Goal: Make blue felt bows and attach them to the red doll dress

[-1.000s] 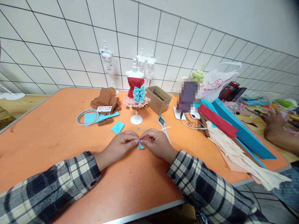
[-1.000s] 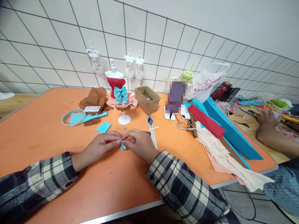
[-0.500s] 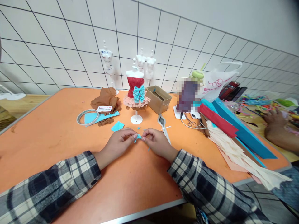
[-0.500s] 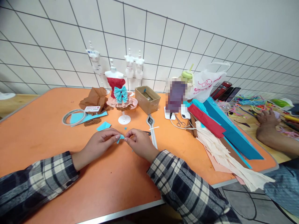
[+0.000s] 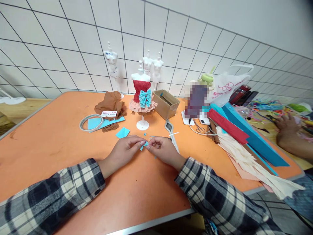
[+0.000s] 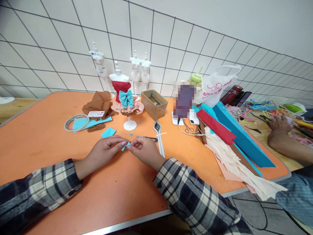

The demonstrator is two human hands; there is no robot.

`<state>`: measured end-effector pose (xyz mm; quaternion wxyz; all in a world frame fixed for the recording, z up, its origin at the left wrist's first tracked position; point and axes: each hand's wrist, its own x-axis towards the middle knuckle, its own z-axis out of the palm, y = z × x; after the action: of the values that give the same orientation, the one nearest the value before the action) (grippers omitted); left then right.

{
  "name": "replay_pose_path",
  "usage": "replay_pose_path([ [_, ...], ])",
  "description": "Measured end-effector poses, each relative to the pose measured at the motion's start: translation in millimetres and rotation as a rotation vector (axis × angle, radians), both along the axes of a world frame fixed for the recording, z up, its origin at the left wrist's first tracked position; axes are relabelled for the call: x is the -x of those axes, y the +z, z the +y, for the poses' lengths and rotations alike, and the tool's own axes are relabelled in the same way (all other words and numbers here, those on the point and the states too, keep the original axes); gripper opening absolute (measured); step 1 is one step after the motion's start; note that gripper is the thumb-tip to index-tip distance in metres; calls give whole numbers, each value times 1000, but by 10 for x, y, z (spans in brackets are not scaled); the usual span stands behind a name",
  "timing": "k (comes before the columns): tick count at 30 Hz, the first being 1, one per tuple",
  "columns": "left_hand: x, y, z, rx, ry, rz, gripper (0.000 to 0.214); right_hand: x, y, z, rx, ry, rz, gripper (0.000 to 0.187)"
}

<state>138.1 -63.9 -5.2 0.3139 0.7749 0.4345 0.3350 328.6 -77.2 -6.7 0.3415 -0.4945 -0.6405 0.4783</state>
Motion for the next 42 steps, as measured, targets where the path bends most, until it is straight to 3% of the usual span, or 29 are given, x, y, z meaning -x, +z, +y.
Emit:
replay_pose_path([
  [5, -4, 65, -23, 108, 71, -106, 38, -15, -24, 21, -1, -9, 169, 19],
  [8, -6, 66, -12, 175, 13, -120, 37, -20, -36, 33, -70, -27, 192, 19],
  [17, 14, 42, 2, 55, -64, -15, 28, -19, -19, 3, -53, -18, 100, 18],
  [22, -6, 65, -18, 75, 8, -45, 33, -22, -54, 47, -57, -85, 164, 15],
  [26, -36, 48, -5, 69, -67, -44, 26, 0, -62, 38, -30, -43, 207, 16],
  [34, -17, 7, 25, 42, -82, -39, 23, -2, -62, 29, -168, -36, 28, 10],
  [42, -1, 53, 4, 18, -40, 63, 29, -56, -50, 51, -213, -25, -117, 10],
])
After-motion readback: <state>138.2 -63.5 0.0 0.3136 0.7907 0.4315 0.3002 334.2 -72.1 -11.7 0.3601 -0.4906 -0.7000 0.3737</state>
